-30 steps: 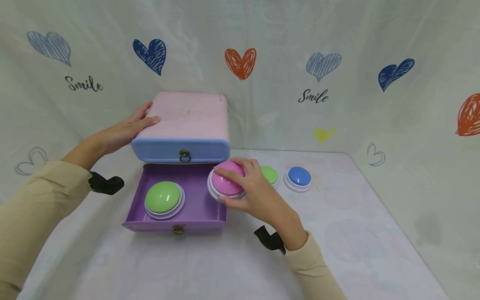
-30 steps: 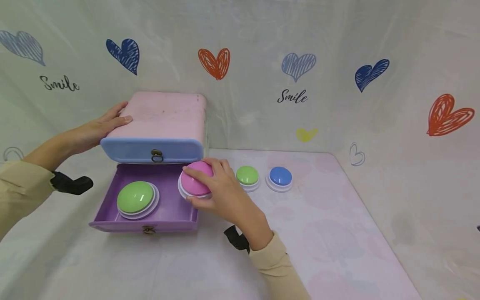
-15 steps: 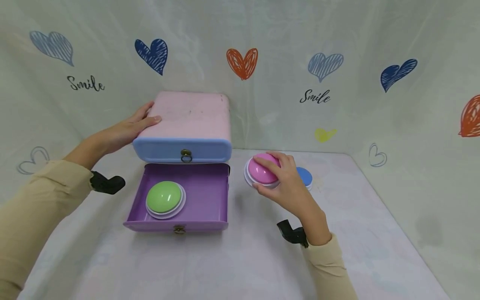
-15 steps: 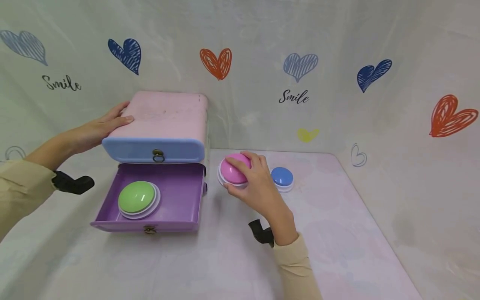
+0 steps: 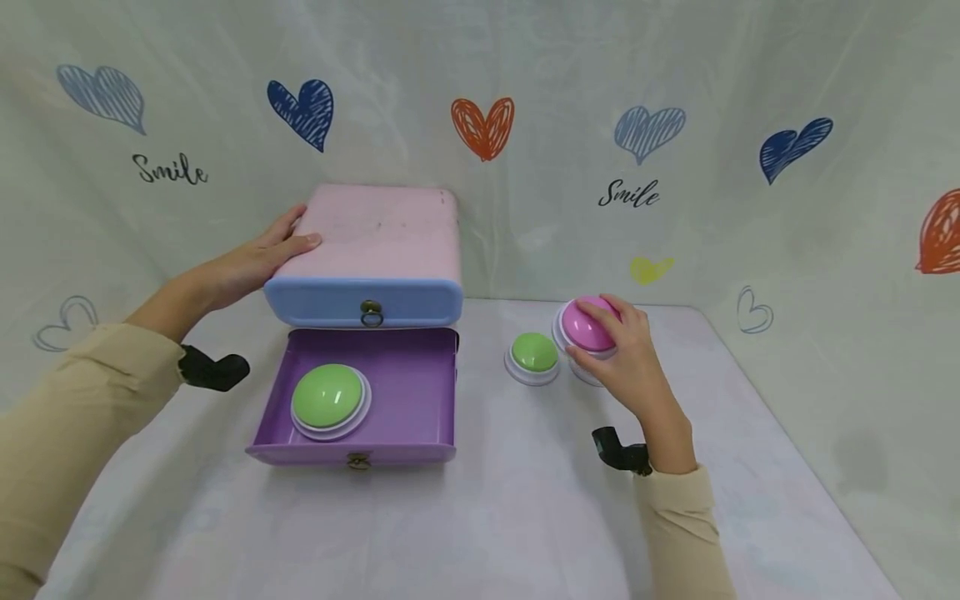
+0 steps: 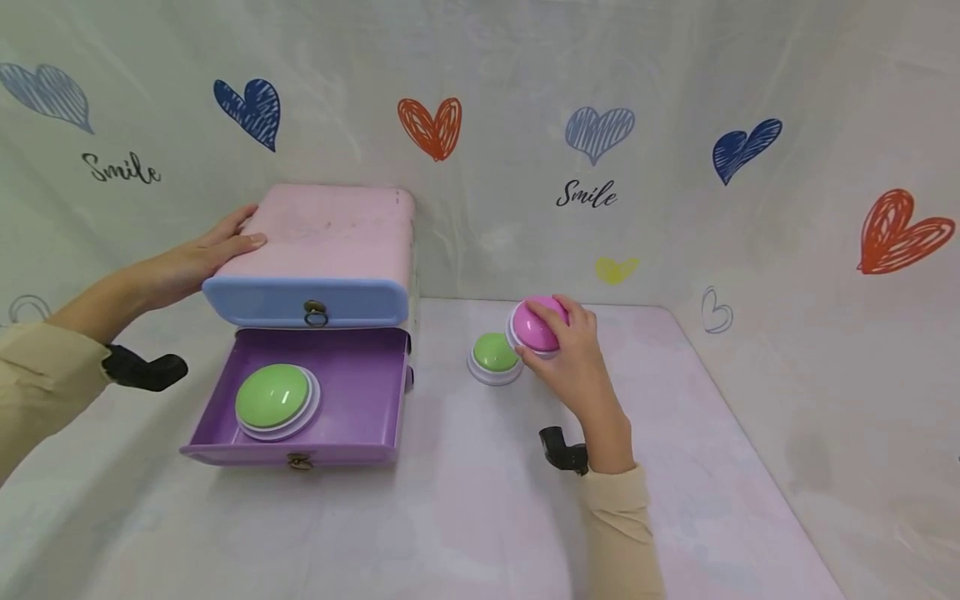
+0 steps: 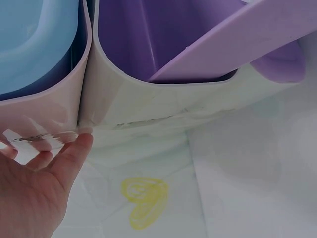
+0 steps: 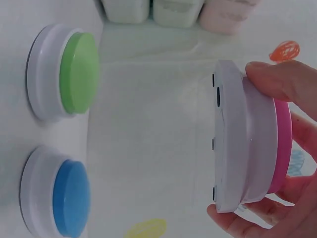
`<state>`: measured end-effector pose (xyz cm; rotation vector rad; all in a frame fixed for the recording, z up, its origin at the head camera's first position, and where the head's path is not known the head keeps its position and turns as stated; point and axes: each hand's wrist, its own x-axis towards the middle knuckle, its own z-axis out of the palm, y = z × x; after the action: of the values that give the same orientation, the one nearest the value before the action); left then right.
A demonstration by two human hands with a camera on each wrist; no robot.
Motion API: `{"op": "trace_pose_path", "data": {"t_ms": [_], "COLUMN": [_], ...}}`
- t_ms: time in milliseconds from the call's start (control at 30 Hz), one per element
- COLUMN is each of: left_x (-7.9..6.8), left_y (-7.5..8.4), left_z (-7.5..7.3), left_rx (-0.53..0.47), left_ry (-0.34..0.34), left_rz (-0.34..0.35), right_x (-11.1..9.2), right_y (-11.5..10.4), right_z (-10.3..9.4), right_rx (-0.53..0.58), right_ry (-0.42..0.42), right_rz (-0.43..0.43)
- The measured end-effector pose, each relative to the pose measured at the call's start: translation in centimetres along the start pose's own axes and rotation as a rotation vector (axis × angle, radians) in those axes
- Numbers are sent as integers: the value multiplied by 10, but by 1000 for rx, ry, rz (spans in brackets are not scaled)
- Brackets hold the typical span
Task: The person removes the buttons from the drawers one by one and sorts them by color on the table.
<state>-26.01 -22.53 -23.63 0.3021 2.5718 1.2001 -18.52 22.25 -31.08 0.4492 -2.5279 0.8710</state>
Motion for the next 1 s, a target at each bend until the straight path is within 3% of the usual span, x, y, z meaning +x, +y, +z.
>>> {"op": "trace_pose_path", "data": {"t_ms": [600, 1000], "left_x": [-3, -1], "left_y": [-1, 0], "left_z": [-1, -1], "left_rx": [-4, -5], "left_ry": [-6, -7], "left_rz": [11, 15], "right_x": [-12, -17], "right_y": [81, 109], "right_z": [-11, -13], "right_rx": [-26, -52], "right_ry": [-21, -25], "right_rz": [392, 579]}}
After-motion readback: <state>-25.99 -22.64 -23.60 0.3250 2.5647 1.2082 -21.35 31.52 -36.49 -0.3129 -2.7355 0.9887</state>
